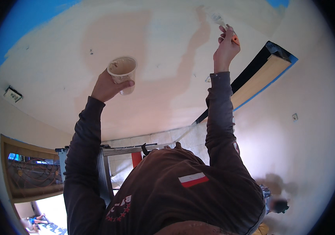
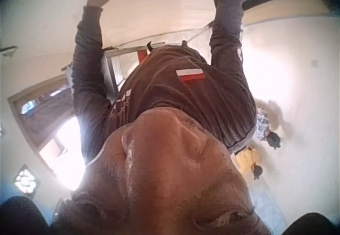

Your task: The person paints a ceiling with white paint using a small brush and a plastic cup. They repeatedly dip the brush into the cup and apply paint to the ceiling surface in a room with blue-painted edges.

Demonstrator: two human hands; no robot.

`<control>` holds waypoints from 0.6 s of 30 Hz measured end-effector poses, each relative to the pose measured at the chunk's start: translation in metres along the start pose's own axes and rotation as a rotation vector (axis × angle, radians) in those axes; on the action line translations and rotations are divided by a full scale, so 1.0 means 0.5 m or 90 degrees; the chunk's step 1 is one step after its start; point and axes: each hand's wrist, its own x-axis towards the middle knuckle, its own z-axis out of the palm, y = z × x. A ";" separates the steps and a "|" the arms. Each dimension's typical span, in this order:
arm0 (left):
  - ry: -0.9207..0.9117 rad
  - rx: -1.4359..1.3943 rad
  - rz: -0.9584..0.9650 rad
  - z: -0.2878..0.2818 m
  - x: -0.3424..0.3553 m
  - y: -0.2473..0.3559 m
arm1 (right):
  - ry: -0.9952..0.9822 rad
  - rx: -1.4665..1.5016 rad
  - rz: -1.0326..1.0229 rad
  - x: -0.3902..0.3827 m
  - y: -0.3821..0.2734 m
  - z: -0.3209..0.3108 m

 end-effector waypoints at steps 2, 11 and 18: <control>0.008 -0.007 -0.007 0.003 -0.003 0.006 | 0.005 -0.111 -0.117 0.019 0.000 -0.001; 0.005 0.044 -0.008 0.004 -0.001 0.012 | 0.018 -0.541 -0.300 0.035 0.073 0.016; 0.003 0.052 -0.003 0.001 -0.001 0.008 | -0.103 -0.560 -0.456 -0.077 0.116 0.141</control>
